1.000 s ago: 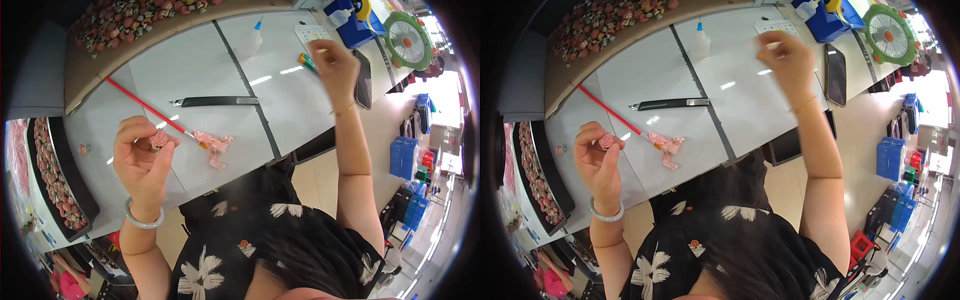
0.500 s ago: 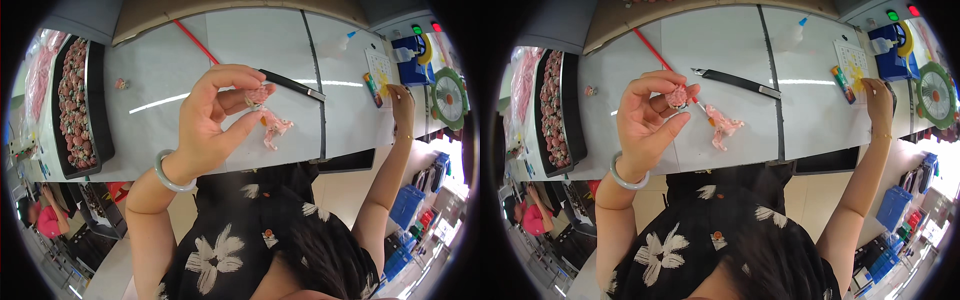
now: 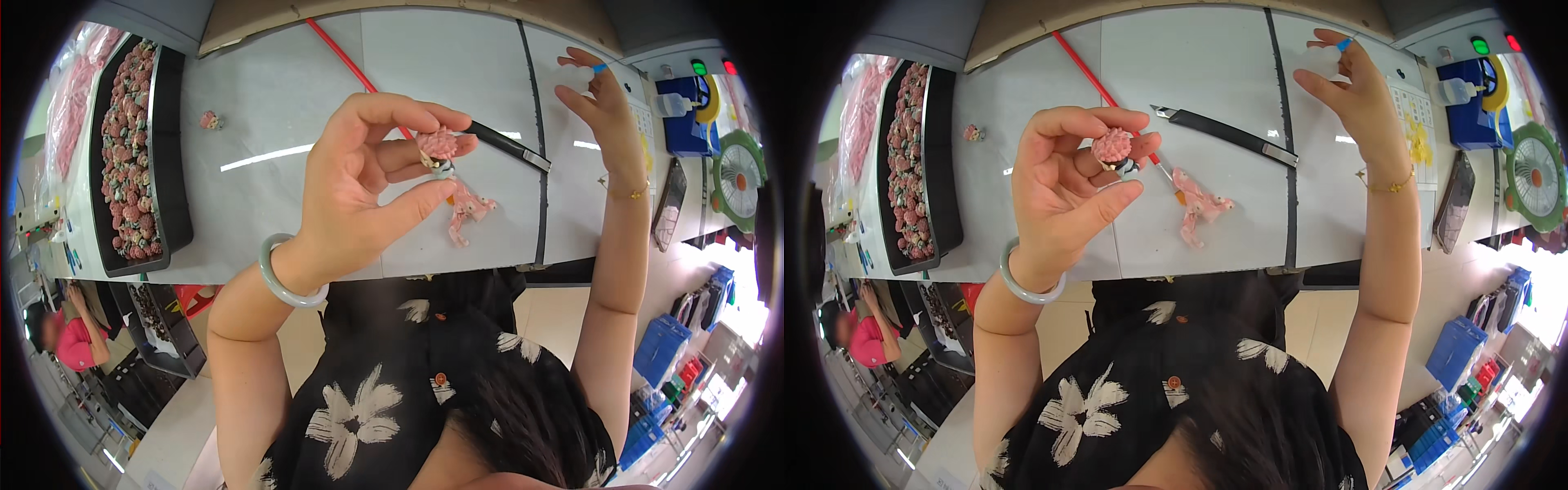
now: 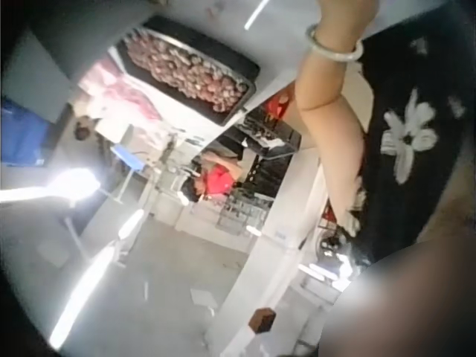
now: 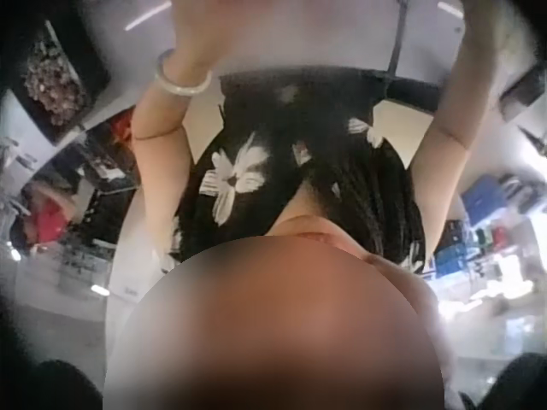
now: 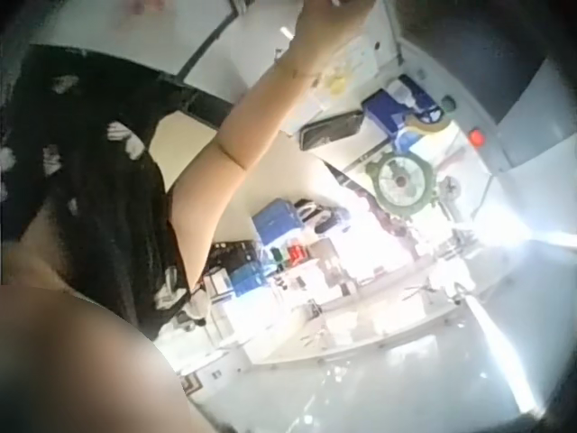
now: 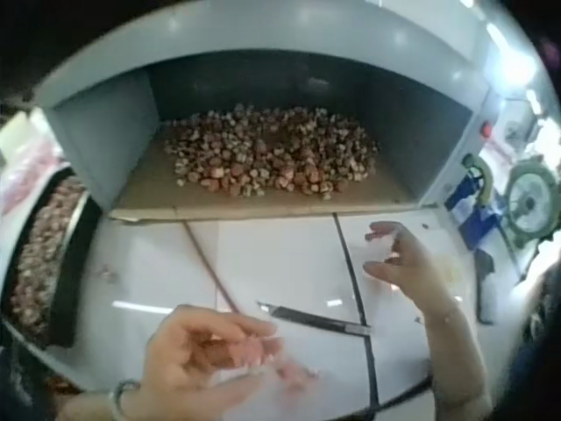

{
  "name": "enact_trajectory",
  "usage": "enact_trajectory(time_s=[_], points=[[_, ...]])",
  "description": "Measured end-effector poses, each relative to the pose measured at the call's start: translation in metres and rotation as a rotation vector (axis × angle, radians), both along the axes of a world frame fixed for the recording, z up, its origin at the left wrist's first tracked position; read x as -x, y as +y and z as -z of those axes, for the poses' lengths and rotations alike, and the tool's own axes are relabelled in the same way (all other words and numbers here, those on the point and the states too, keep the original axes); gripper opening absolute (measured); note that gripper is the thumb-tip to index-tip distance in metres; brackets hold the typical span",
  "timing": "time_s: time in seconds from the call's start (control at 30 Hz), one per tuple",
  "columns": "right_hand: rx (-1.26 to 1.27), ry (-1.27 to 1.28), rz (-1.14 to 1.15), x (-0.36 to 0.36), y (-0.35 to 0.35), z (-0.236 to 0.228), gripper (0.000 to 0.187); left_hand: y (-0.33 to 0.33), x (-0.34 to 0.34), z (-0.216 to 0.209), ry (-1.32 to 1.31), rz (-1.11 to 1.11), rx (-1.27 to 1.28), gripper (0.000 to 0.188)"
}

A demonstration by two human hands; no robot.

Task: Assembling and gluing small toy figurines at a factory workbench.

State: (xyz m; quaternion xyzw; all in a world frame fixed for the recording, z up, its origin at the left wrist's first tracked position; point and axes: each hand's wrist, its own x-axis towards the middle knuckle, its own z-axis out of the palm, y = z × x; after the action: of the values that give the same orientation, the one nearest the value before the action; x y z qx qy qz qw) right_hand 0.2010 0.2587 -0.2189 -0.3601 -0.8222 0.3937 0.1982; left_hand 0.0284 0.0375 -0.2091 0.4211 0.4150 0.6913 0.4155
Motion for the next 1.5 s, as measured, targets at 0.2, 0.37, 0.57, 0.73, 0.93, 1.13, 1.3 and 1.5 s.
enact_trajectory(time_s=[0.2, 0.37, 0.57, 0.73, 0.93, 1.13, 1.3, 1.5], points=[[0.115, 0.102, 0.011, 0.011, -0.003, 0.024, 0.034, -0.002, 0.006, 0.000, -0.091, 0.036, 0.035, 0.044], [0.151, 0.077, 0.007, 0.014, 0.001, 0.028, 0.033, -0.002, 0.013, 0.005, -0.045, 0.039, 0.010, 0.044], [0.175, 0.096, -0.009, 0.012, 0.005, 0.036, 0.031, 0.002, 0.014, 0.013, -0.057, 0.061, -0.044, 0.043], [0.164, 0.088, -0.024, 0.011, 0.008, 0.039, 0.030, 0.002, 0.015, 0.016, -0.146, 0.102, -0.020, 0.044], [0.160, 0.072, -0.015, 0.015, 0.004, 0.038, 0.034, 0.000, 0.016, 0.014, -0.260, 0.118, 0.015, 0.046], [-0.104, 0.235, 0.090, 0.012, 0.003, 0.042, 0.030, -0.001, 0.016, 0.017, -0.328, 0.108, 0.038, 0.050], [-0.695, 0.621, -0.077, 0.010, -0.022, 0.032, 0.015, -0.004, 0.014, 0.009, -0.411, 0.102, 0.089, 0.051], [-0.608, 0.016, -0.509, 0.049, -0.065, 0.031, 0.027, -0.009, 0.018, 0.009, -0.406, 0.135, 0.094, 0.052]])
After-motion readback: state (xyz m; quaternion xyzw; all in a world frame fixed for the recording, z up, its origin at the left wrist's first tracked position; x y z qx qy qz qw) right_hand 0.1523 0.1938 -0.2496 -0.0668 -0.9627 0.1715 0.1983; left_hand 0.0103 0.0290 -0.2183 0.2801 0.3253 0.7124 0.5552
